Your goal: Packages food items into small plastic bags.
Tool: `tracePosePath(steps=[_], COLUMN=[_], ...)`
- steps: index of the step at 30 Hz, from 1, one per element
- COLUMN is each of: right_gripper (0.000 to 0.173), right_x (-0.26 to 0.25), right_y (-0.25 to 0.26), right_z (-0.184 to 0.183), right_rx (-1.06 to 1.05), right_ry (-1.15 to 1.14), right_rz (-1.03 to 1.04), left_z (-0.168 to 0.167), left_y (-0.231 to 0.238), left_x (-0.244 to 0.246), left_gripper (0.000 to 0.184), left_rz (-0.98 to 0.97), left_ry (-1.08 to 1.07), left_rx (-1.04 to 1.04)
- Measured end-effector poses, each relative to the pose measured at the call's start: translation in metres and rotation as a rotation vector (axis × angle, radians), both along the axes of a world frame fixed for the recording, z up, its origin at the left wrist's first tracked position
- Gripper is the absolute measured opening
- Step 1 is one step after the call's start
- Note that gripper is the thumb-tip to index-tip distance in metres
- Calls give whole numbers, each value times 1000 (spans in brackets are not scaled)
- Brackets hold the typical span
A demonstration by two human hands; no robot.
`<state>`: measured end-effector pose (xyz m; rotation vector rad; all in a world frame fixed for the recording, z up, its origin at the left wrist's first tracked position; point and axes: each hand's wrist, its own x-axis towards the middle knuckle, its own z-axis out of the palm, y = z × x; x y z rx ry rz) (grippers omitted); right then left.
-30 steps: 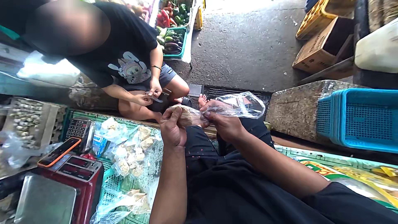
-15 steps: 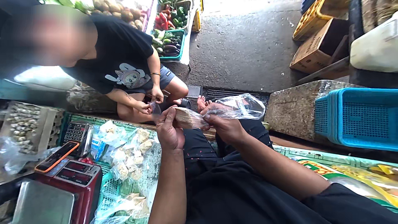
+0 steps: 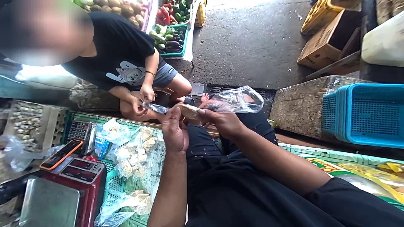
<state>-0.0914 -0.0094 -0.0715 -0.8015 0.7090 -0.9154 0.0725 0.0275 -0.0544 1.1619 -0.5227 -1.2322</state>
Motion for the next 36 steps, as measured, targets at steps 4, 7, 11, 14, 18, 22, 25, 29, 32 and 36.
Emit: tracePosePath(steps=[4, 7, 11, 14, 18, 22, 25, 29, 32, 36], right_gripper=[14, 13, 21, 15, 10, 8, 8, 9, 17, 33], right_x=[-7, -12, -12, -13, -15, -16, -18, -19, -20, -26], right_y=[-6, -6, -9, -12, -16, -15, -17, -17, -16, -13], right_z=[-1, 0, 2, 6, 6, 2, 3, 5, -1, -9], right_rx=[118, 140, 144, 74, 42, 34, -7, -91, -68, -89], right_ry=[-101, -92, -39, 41, 70, 69, 108, 115, 67, 107], right_rz=[21, 19, 75, 56, -1, -49, -18, 64, 20, 89], left_z=[-12, -11, -11, -14, -16, -18, -13, -14, -15, -19], left_y=[11, 13, 11, 11, 14, 14, 11, 7, 4, 3], left_x=[5, 4, -1, 1, -2, -6, -8, -11, -17, -17], left_gripper=[20, 19, 27, 28, 24, 18, 25, 23, 22, 16], left_rz=[-235, -193, -172, -316, -443, -399, -433, -320, -160, -83], left_ry=[48, 15, -21, -23, -60, -211, -182, -170, -163, -122], left_rx=[84, 16, -45, 2, 82, 37, 56, -21, -45, -24])
